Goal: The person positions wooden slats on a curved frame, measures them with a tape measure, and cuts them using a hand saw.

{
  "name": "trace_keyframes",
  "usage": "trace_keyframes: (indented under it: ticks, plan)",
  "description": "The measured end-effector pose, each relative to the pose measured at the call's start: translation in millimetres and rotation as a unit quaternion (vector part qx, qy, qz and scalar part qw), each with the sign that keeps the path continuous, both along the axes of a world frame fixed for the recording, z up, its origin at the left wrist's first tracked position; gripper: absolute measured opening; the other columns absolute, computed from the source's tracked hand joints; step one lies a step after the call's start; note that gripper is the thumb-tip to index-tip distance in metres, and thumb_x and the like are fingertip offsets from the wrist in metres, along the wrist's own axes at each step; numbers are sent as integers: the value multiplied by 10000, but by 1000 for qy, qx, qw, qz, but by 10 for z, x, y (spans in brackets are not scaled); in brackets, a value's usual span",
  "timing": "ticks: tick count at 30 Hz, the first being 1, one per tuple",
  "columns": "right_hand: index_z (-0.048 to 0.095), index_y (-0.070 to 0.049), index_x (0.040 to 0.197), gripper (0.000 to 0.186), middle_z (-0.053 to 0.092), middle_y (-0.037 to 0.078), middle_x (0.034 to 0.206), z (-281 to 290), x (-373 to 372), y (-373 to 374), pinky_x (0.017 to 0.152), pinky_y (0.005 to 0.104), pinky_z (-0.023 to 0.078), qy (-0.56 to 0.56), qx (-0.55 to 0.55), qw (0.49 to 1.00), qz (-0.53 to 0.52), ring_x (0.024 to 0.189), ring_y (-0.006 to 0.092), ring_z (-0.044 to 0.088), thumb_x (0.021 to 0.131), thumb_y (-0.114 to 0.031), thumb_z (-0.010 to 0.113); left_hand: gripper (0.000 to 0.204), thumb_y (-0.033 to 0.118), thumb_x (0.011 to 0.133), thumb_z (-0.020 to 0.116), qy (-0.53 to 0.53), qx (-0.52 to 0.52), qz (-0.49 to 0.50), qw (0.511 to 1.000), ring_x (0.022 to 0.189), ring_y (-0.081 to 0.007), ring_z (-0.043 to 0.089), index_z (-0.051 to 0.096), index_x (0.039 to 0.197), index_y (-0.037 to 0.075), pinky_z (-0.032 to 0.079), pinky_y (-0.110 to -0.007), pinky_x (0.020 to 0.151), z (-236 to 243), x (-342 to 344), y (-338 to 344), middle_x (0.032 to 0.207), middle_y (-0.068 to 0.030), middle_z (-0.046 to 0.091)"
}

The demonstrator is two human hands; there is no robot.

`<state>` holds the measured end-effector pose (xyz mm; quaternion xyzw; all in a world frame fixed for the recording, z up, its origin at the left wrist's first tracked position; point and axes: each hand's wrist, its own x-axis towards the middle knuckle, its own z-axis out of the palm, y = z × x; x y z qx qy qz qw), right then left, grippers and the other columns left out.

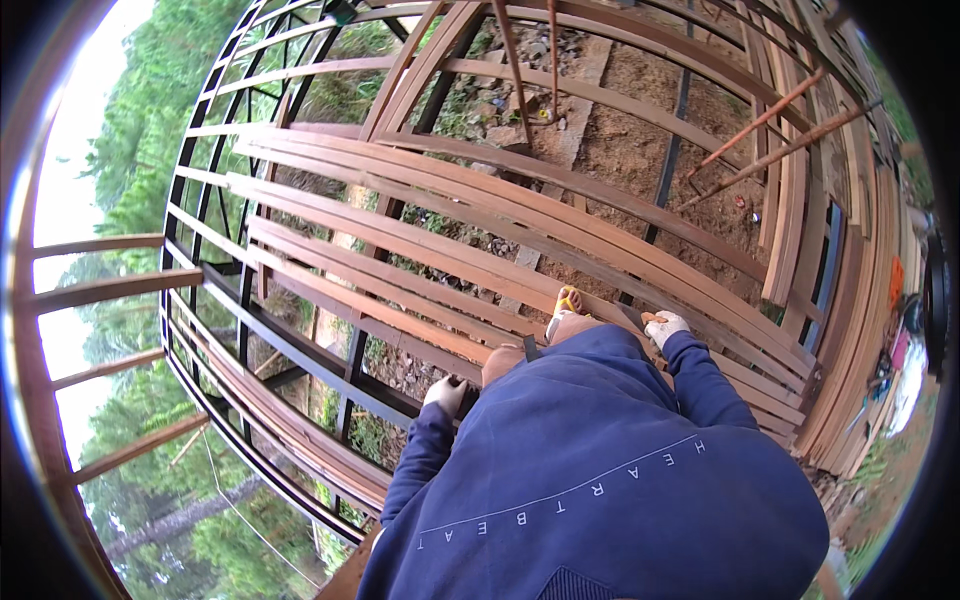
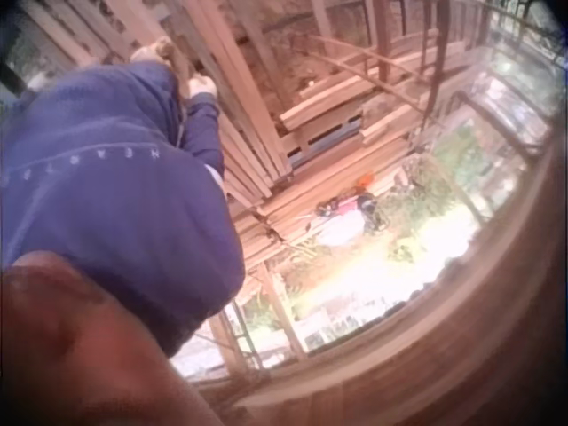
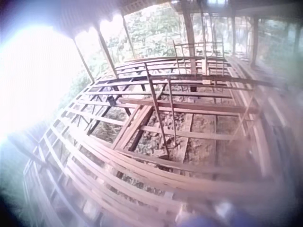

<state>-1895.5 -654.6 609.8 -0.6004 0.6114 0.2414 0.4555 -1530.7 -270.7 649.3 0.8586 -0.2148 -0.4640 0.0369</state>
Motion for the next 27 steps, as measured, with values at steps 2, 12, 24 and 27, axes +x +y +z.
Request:
trace_keyframes:
  ticks: [2,12,24,27]
  plan:
    - [701,-43,915,241,691,128,698,88,41,-111,578,392,535,-3,5,995,-97,587,247,674,849,-266,640,370,398,921,661,43,18,146,988,913,-332,715,751,1016,52,558,-385,834,-495,154,886,953,-164,755]
    - [592,-116,839,165,534,35,573,-4,303,86,373,355,391,-151,-60,838,-521,393,172,478,873,-254,674,345,290,973,637,80,-106,-65,989,754,-210,710,717,996,-44,563,-334,720,-998,1558,549,849,-132,748]
    - [571,-105,944,102,560,33,643,-167,1114,1354,400,328,377,-156,-97,750,-635,444,146,508,904,-170,639,206,14,906,657,165,-576,-165,784,916,-228,695,689,1109,8,551,-340,875,2835,1454,-4313,1054,-93,712]
    - [645,-96,996,157,594,52,668,-70,1386,1650,437,340,443,-71,-136,743,-651,487,163,565,867,-186,641,259,211,919,680,-215,-686,-469,513,809,-174,624,673,1129,60,529,-335,727,3365,1220,-4475,1019,-92,657]
